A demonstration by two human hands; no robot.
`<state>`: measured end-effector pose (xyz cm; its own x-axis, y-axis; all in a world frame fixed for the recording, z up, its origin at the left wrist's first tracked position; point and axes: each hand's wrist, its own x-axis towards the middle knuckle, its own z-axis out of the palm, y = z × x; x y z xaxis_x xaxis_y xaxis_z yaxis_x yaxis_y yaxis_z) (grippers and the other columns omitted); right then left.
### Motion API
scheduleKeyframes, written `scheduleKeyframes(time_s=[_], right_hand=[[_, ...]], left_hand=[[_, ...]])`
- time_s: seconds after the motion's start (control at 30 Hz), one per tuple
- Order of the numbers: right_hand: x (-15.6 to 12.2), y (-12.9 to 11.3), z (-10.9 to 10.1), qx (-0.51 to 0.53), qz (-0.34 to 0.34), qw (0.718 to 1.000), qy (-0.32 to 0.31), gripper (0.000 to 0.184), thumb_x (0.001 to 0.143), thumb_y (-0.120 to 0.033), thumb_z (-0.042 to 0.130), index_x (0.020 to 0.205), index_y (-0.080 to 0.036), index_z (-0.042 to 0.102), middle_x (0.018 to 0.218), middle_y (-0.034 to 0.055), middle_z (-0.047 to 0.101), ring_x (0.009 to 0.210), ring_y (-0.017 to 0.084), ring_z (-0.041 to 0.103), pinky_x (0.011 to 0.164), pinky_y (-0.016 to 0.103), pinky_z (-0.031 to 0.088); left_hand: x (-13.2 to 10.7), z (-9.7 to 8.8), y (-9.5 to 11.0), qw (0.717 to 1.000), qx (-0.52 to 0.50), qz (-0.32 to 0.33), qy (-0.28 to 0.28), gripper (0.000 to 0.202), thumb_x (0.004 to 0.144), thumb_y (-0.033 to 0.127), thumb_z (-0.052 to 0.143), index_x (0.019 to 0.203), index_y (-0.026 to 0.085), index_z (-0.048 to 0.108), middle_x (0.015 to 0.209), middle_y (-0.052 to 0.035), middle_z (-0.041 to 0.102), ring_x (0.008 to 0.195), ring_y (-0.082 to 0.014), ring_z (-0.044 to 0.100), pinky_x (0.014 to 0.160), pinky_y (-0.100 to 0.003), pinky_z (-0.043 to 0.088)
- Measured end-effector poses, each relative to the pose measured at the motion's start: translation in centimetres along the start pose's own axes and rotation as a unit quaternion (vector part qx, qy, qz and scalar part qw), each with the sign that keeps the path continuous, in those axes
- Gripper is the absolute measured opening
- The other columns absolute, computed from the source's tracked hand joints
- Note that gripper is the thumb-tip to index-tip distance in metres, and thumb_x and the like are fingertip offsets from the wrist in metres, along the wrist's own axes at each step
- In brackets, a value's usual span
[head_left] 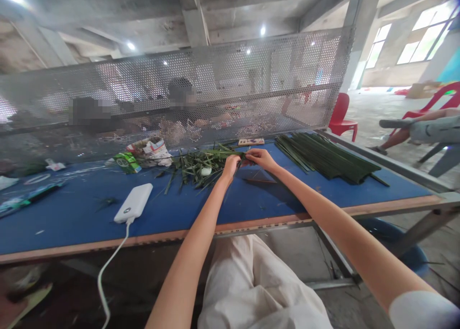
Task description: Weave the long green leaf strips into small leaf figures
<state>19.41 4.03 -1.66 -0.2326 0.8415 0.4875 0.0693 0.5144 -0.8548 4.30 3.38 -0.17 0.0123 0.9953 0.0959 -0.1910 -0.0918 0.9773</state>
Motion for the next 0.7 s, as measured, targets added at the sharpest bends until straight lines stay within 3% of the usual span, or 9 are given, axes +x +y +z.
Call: scheduleKeyframes(time_s=[0.1,0.23,0.33,0.43,0.57,0.63,0.7], right_hand=[[-0.1,-0.2,-0.2,-0.022,0.011,0.999,0.02,0.047,0.069,-0.061,0.068,0.068,-0.015,0.062,0.059,0.0035,0.062,0.054,0.012,0.054,0.055,0.026,0.043],[-0.4,-0.5,-0.1,-0.072,0.029,0.997,0.026,0.049,0.072,-0.062,0.066,0.059,-0.015,0.061,0.053,0.0033,0.059,0.05,0.011,0.051,0.054,0.025,0.041],[-0.2,-0.4,-0.1,-0.065,0.042,0.997,0.01,0.048,0.073,-0.059,0.067,0.058,-0.015,0.06,0.055,0.0034,0.06,0.052,0.011,0.053,0.055,0.024,0.042],[0.0,-0.6,-0.6,-0.013,0.075,0.997,-0.035,0.04,0.076,-0.052,0.068,0.065,-0.014,0.064,0.061,0.0038,0.064,0.057,0.011,0.056,0.059,0.024,0.045],[-0.4,-1.6,-1.5,0.087,0.15,0.971,-0.163,0.027,0.079,-0.041,0.066,0.085,-0.015,0.072,0.083,0.0066,0.072,0.067,0.012,0.062,0.065,0.025,0.05],[-0.7,-2.0,-1.6,0.097,0.138,0.967,-0.19,0.026,0.076,-0.037,0.071,0.093,-0.017,0.072,0.091,0.0058,0.072,0.074,0.013,0.064,0.069,0.025,0.052],[-0.8,-2.2,-1.2,0.079,0.092,0.98,-0.16,0.027,0.072,-0.036,0.074,0.092,-0.018,0.072,0.091,0.0043,0.071,0.077,0.014,0.065,0.071,0.025,0.052]], left_hand=[[0.0,-0.3,-0.1,0.999,0.028,0.019,-0.03,0.017,0.072,0.014,0.065,0.055,0.015,0.064,0.051,0.001,0.058,0.06,-0.0148,0.061,0.061,-0.023,0.047],[0.0,-0.9,-0.2,0.995,0.03,0.019,-0.091,0.012,0.069,0.024,0.074,0.065,0.012,0.072,0.057,-0.0031,0.066,0.057,-0.0157,0.062,0.063,-0.027,0.051],[0.2,-1.5,-0.2,0.994,0.03,0.019,-0.102,0.016,0.067,0.027,0.078,0.07,0.012,0.074,0.061,-0.0054,0.069,0.058,-0.016,0.064,0.065,-0.029,0.053],[0.6,-2.2,0.2,0.996,0.034,0.006,-0.087,0.017,0.068,0.028,0.079,0.069,0.012,0.073,0.06,-0.0054,0.069,0.057,-0.0159,0.064,0.065,-0.029,0.053],[1.3,-3.6,1.2,0.998,0.001,-0.028,-0.063,0.012,0.072,0.022,0.075,0.065,0.013,0.07,0.062,-0.0047,0.069,0.057,-0.0142,0.063,0.063,-0.026,0.052],[1.5,-4.3,1.7,0.997,-0.017,-0.042,-0.058,0.011,0.075,0.022,0.072,0.067,0.015,0.07,0.063,-0.0043,0.069,0.058,-0.0134,0.063,0.063,-0.026,0.053],[1.6,-4.6,1.8,0.997,-0.017,-0.058,-0.058,0.009,0.076,0.022,0.072,0.07,0.016,0.071,0.065,-0.0051,0.07,0.06,-0.0142,0.064,0.067,-0.028,0.054]])
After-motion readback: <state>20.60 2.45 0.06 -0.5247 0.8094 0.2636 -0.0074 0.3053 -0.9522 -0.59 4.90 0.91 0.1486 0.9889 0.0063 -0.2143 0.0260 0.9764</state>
